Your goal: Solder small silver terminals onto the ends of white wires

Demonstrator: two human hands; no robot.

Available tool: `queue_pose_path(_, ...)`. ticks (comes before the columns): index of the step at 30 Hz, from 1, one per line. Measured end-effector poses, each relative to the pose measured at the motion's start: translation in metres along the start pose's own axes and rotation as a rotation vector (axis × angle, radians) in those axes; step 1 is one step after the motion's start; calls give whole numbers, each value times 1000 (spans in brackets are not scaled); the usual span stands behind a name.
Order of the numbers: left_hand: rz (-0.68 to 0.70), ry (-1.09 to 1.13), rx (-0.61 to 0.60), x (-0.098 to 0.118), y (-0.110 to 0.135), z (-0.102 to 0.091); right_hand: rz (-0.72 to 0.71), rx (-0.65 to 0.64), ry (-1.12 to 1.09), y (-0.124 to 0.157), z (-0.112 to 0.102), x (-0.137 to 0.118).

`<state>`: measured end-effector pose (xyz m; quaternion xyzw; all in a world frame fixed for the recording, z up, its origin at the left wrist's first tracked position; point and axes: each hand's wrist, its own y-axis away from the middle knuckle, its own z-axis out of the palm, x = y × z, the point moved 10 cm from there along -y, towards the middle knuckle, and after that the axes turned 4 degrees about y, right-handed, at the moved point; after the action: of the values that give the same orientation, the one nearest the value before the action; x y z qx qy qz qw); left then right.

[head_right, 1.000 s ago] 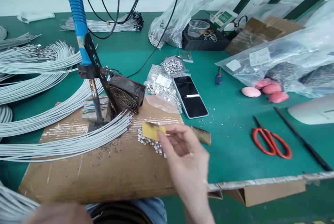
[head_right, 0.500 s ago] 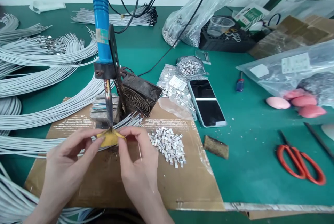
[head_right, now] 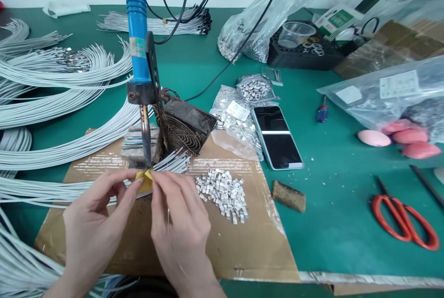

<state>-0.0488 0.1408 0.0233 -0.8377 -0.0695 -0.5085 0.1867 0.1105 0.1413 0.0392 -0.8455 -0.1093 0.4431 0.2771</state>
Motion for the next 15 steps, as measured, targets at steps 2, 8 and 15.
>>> queue_pose_path(2,86,-55,-4,10,0,1,-27,1,6,-1,1,-3)
queue_pose_path(8,80,-83,-152,-1,1,16,281,-87,-214,10,14,36)
queue_pose_path(15,213,-148,-354,-9,27,13,679,-31,-260,38,-58,122)
